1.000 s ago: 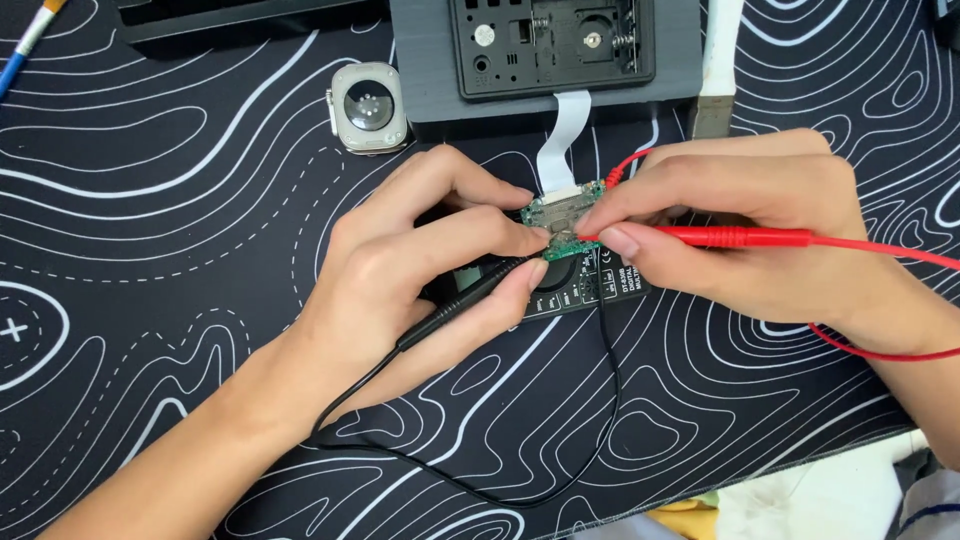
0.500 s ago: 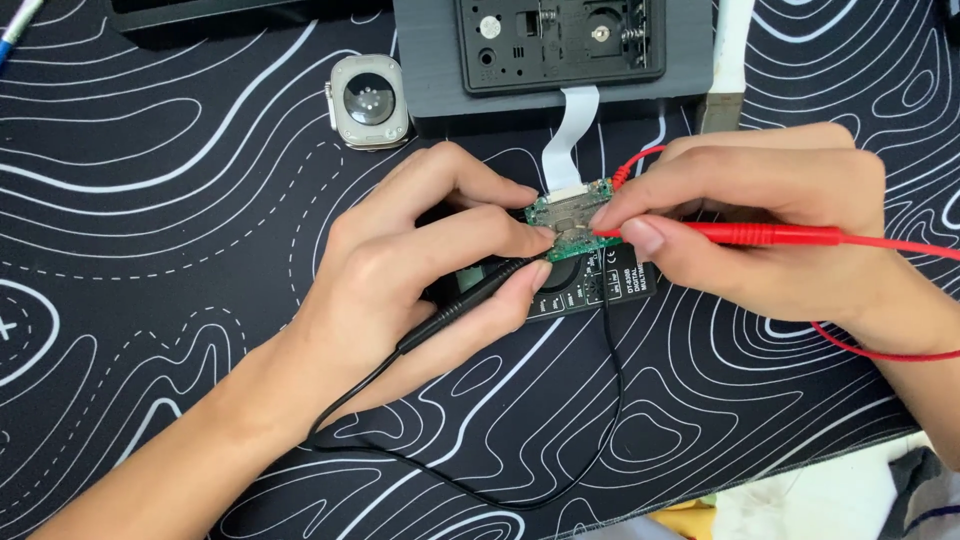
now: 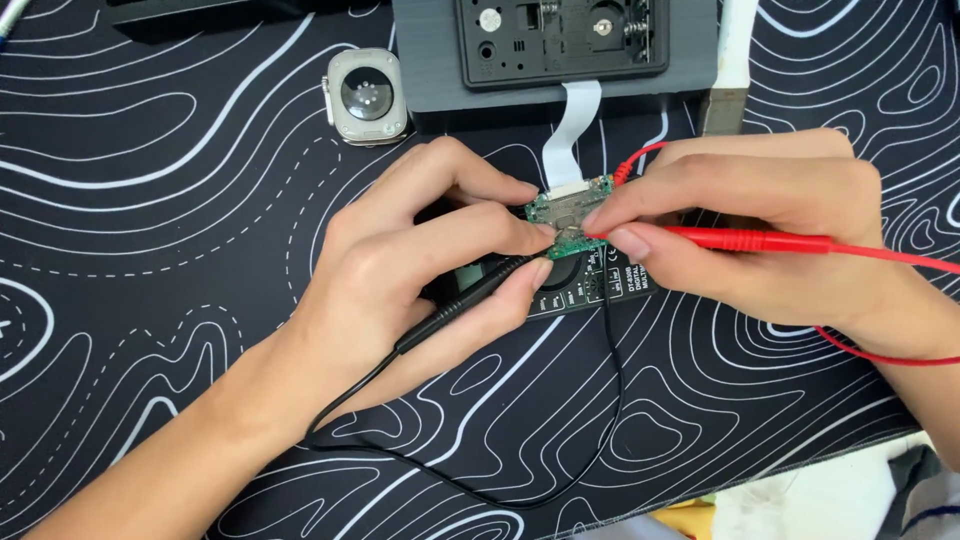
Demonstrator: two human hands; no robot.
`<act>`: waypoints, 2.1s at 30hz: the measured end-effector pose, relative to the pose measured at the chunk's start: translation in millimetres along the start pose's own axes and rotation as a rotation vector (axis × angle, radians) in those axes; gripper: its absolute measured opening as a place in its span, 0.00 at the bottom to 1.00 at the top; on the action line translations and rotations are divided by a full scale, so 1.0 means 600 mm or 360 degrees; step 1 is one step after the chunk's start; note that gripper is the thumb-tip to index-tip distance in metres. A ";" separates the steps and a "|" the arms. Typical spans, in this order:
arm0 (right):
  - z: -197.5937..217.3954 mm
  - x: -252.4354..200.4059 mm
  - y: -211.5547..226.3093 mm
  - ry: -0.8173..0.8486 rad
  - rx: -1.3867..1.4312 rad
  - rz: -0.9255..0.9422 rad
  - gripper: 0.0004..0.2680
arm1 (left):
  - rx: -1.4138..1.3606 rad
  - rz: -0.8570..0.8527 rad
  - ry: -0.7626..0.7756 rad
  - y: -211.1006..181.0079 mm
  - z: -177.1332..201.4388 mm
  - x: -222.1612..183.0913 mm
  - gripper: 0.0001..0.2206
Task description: Testing contact points on a small circuit board using multimeter probes to check for electrical continuity or voltage.
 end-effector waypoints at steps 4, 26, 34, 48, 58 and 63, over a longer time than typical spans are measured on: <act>-0.001 0.003 0.004 0.0023 0.0053 0.0027 0.04 | -0.0004 0.0004 0.0014 -0.003 0.000 0.003 0.05; -0.002 0.001 -0.002 -0.0009 0.0015 0.0032 0.04 | 0.0012 0.0018 0.0003 0.000 -0.001 0.000 0.06; -0.004 -0.003 -0.013 -0.0024 0.0028 -0.0016 0.03 | -0.0002 0.0004 -0.0004 0.000 -0.001 0.001 0.05; -0.005 0.000 -0.008 -0.0018 -0.0035 0.0187 0.05 | 0.0023 -0.0097 -0.0049 0.002 -0.007 -0.010 0.05; -0.009 -0.008 -0.059 0.0051 0.0248 -0.0182 0.04 | -0.0015 -0.0173 -0.0095 0.011 -0.008 -0.012 0.05; 0.001 -0.006 -0.069 -0.0006 0.0290 -0.0211 0.05 | -0.0029 -0.0208 -0.0086 0.006 -0.006 -0.009 0.04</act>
Point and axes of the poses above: each hand's wrist, its own x-axis towards the middle knuckle, its own z-axis out of the back of the hand, y = z × x, the point moved 9 cm from there along x, towards the middle knuckle, and after that the axes turned 14 degrees about -x, right-handed, at the moved point
